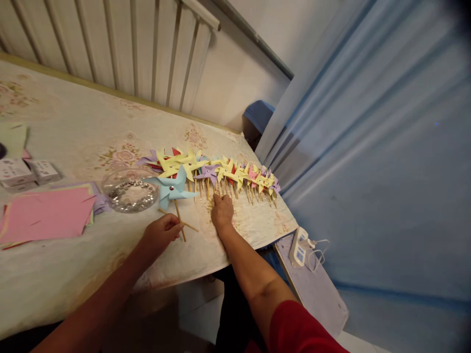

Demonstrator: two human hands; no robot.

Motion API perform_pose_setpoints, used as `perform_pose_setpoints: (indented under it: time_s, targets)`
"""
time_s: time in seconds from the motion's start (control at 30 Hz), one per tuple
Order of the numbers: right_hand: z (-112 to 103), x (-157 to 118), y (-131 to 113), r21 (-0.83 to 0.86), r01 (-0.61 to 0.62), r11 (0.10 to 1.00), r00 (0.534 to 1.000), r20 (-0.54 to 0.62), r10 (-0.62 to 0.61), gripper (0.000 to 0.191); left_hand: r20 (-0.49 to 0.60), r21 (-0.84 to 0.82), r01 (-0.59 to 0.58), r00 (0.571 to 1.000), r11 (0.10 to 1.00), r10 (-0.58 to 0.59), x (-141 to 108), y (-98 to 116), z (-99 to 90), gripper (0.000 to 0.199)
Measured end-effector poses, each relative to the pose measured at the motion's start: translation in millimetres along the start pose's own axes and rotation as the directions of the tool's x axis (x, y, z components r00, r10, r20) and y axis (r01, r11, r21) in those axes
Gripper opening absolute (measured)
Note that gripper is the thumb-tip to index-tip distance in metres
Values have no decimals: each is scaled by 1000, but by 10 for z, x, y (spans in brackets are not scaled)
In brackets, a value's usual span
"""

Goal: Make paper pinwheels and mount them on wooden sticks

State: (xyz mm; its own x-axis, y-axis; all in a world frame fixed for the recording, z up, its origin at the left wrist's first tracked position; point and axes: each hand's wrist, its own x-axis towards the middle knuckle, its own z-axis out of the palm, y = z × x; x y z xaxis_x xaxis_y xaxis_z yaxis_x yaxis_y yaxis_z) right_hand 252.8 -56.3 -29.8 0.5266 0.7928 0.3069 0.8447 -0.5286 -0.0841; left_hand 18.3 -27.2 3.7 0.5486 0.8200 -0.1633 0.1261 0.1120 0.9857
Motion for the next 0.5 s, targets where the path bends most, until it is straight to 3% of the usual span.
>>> perform_pose_setpoints:
  time_s: [0.37,0.5]
  targets:
    - [88,8,23,43,6,999,997,-73,-3,44,1,-6,-2,1000,1000,2,-3,1,4,35]
    - [103,30,20,18,7,1000,999,-47,-6,43,0,-11,3,1000,1000,-3,9,-21,7,34]
